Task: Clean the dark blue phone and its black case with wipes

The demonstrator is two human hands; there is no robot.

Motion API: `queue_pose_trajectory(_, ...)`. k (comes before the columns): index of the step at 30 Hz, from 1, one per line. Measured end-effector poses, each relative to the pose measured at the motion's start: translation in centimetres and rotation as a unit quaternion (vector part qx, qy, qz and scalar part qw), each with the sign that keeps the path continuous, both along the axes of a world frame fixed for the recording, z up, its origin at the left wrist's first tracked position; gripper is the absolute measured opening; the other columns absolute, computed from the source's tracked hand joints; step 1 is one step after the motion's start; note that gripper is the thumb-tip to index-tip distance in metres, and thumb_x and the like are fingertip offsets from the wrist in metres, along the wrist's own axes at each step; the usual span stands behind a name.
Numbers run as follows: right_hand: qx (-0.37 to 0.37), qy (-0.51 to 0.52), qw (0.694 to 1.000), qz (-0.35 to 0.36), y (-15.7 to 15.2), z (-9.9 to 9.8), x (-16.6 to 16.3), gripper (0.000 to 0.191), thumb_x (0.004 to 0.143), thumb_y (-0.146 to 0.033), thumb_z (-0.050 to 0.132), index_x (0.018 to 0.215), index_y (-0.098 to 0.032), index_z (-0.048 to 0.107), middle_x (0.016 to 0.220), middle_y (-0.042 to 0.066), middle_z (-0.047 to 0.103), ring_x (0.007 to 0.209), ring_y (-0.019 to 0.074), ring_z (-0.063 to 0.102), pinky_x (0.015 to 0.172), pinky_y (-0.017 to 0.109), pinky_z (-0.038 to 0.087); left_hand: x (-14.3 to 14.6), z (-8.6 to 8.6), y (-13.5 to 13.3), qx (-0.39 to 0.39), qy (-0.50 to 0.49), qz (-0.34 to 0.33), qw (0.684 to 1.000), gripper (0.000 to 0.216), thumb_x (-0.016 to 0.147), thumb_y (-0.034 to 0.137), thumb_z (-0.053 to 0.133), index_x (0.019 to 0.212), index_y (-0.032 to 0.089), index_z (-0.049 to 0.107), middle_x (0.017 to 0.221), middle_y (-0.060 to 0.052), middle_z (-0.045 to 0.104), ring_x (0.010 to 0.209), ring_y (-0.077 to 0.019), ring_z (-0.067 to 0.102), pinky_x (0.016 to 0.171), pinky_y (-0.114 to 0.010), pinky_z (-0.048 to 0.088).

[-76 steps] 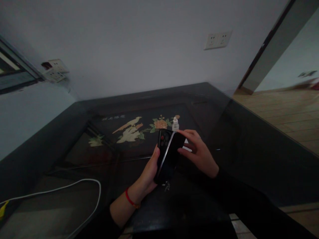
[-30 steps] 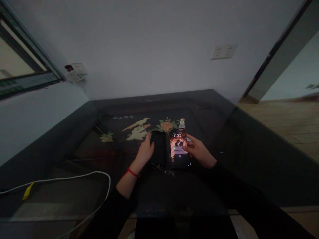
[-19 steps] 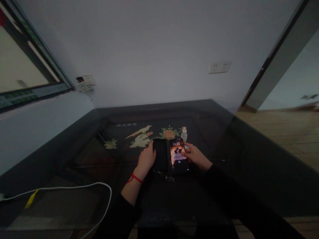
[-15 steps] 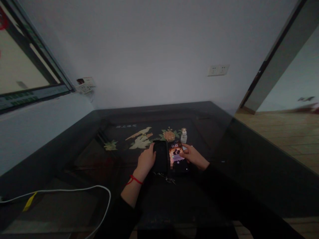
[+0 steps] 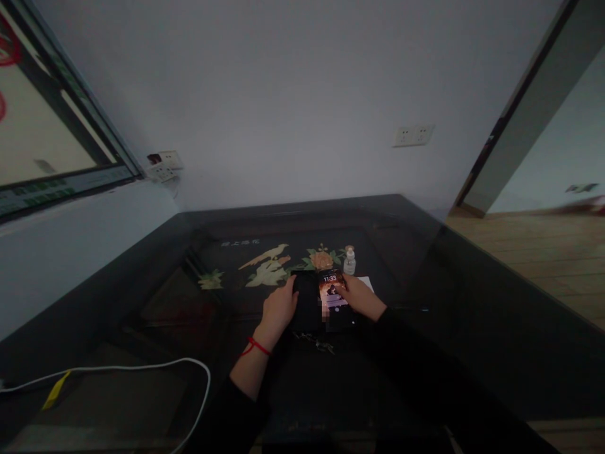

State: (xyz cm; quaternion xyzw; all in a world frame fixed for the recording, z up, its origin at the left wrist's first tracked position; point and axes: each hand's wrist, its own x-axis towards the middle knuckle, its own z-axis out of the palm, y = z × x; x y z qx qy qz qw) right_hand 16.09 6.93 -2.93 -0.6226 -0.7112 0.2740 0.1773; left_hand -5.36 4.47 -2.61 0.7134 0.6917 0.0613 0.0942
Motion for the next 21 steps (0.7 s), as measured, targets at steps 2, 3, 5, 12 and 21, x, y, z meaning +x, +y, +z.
queue_pose_trajectory(2, 0.001, -0.038, 0.999, -0.012, 0.1, -0.2, -0.4, 0.032, 0.093, -0.034, 0.058, 0.119, -0.016, 0.057, 0.119, 0.009, 0.060, 0.102, 0.0212, 0.062, 0.086, 0.042, 0.053, 0.0, 0.0, 0.1, -0.001, 0.005, 0.001, 1.000, 0.051, 0.095, 0.032, 0.037, 0.145, 0.024, 0.036, 0.111, -0.016, 0.069, 0.098, -0.0283, 0.068, 0.080, -0.038, 0.050)
queue_pose_trajectory(3, -0.001, -0.056, 0.998, -0.018, 0.2, -0.2, -0.6, 0.034, 0.093, -0.035, 0.058, 0.121, -0.016, 0.056, 0.121, 0.009, 0.059, 0.103, 0.0215, 0.061, 0.086, 0.043, 0.053, 0.1, 0.0, 0.1, -0.001, 0.008, 0.001, 1.000, 0.051, 0.095, 0.032, 0.037, 0.145, 0.024, 0.035, 0.111, -0.016, 0.069, 0.098, -0.0280, 0.068, 0.081, -0.038, 0.050)
queue_pose_trajectory(5, -0.004, -0.089, 0.996, -0.031, 0.2, -0.2, -0.9, 0.035, 0.093, -0.035, 0.058, 0.122, -0.016, 0.056, 0.122, 0.009, 0.059, 0.103, 0.0218, 0.061, 0.086, 0.043, 0.053, 0.1, 0.0, 0.1, -0.002, 0.013, 0.002, 1.000, 0.051, 0.095, 0.032, 0.037, 0.145, 0.024, 0.035, 0.111, -0.016, 0.069, 0.097, -0.0277, 0.068, 0.081, -0.038, 0.050)
queue_pose_trajectory(12, -0.006, -0.158, 0.986, -0.056, -0.4, 0.4, -1.6, 0.035, 0.097, -0.040, 0.049, 0.116, -0.012, 0.057, 0.111, 0.014, 0.064, 0.100, 0.0233, 0.064, 0.085, 0.039, 0.051, 0.0, -0.2, 0.2, 0.005, 0.018, -0.005, 1.000, 0.050, 0.096, 0.033, 0.034, 0.145, 0.025, 0.035, 0.109, -0.016, 0.069, 0.096, -0.0292, 0.068, 0.079, -0.039, 0.050)
queue_pose_trajectory(21, 0.009, -0.171, 0.984, -0.053, -0.6, 0.5, -1.7, 0.045, 0.094, -0.051, 0.046, 0.114, -0.011, 0.052, 0.108, 0.020, 0.068, 0.102, 0.0316, 0.066, 0.077, 0.034, 0.046, 0.0, -0.3, 0.3, 0.001, 0.021, -0.002, 1.000, 0.050, 0.096, 0.034, 0.035, 0.145, 0.025, 0.035, 0.110, -0.017, 0.069, 0.097, -0.0292, 0.068, 0.079, -0.039, 0.050)
